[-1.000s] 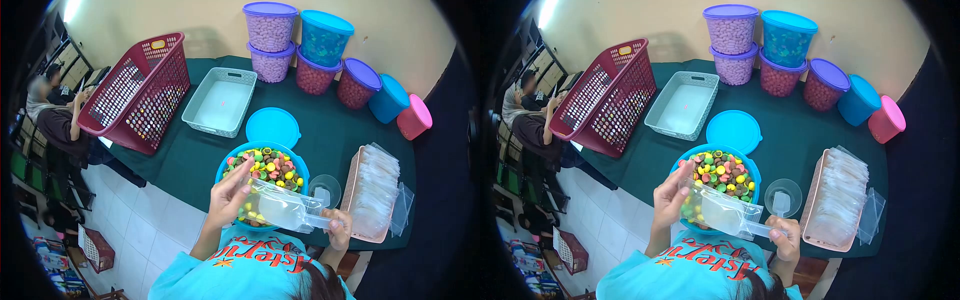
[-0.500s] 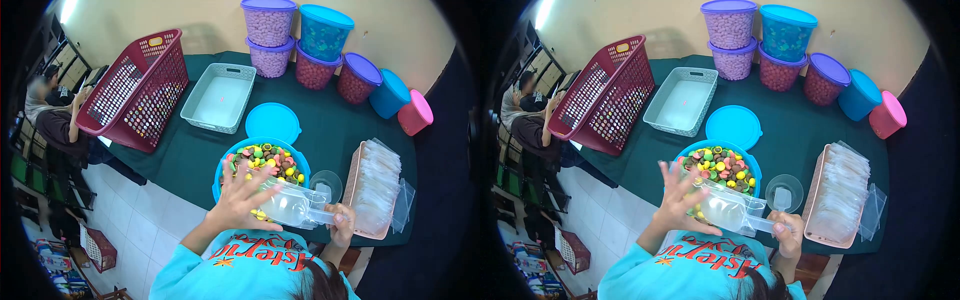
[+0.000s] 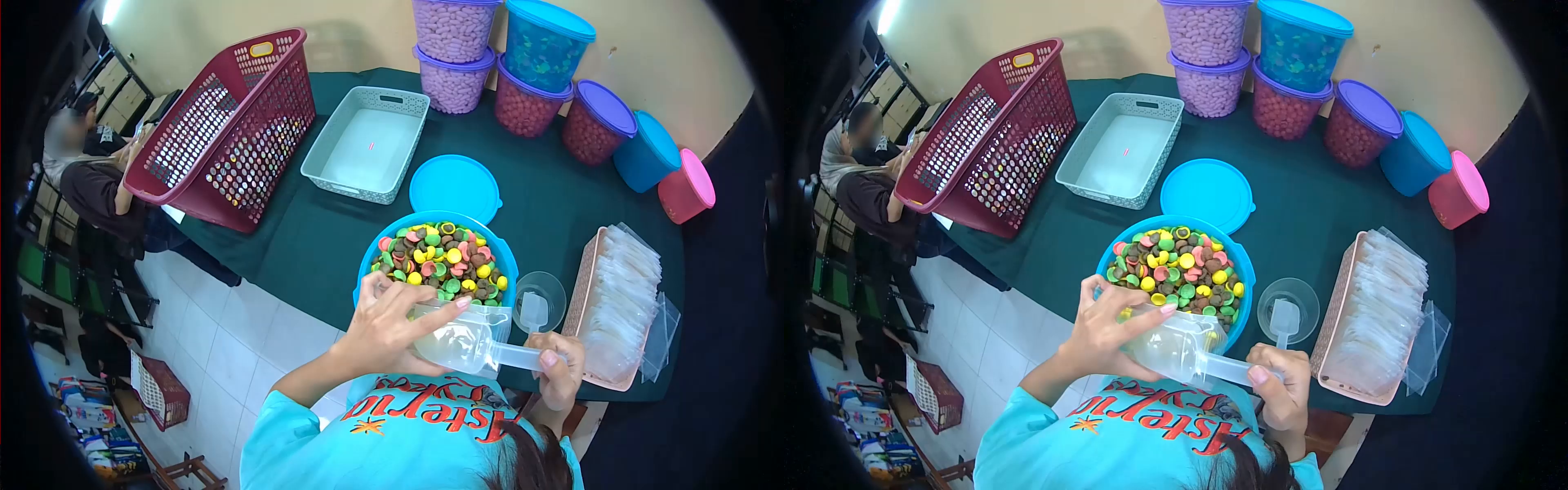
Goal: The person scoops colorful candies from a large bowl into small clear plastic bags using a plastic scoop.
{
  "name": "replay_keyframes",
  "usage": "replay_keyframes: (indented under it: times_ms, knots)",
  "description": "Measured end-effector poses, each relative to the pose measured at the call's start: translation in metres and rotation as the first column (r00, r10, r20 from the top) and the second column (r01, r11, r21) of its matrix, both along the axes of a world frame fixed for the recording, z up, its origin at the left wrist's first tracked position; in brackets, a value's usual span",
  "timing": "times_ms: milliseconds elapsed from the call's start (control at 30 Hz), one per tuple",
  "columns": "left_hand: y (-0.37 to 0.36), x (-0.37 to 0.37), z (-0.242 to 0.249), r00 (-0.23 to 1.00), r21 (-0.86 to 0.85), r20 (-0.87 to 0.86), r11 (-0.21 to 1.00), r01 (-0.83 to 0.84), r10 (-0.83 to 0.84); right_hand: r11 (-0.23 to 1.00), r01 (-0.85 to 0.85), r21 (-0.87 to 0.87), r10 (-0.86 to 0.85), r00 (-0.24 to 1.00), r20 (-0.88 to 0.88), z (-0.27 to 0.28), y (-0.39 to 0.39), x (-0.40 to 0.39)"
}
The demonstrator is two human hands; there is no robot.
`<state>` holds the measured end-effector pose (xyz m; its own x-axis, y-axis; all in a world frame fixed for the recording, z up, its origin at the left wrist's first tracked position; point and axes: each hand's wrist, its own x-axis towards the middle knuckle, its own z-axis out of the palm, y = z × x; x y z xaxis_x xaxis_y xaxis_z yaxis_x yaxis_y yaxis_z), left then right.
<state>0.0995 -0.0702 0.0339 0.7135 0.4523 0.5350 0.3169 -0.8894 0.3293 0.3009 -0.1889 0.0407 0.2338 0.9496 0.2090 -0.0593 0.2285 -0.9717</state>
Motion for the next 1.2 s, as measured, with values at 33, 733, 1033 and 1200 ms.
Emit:
replay_keyframes:
  times_ms: [33,733,1033,1200]
  knots:
    - [0.0,-0.003,0.0,1.0,-0.004,0.001,1.0,-0.006,0.006,1.0,0.015,-0.015,-0.015,1.0,0.002,0.004,0.0,0.0]
    - [0.017,-0.083,-0.075,0.717,-0.666,0.567,0.738,0.109,0.406,0.996,0.082,0.044,-0.081,0.546,0.834,0.048,0.077,0.042]
    - [0.019,-0.074,-0.073,0.692,-0.692,0.577,0.709,0.132,0.434,0.951,0.142,0.273,-0.306,0.524,0.795,0.013,0.104,0.028]
    - [0.02,-0.072,-0.074,0.696,-0.675,0.588,0.724,0.14,0.413,0.959,0.19,0.208,-0.279,0.545,0.791,-0.004,0.105,0.019]
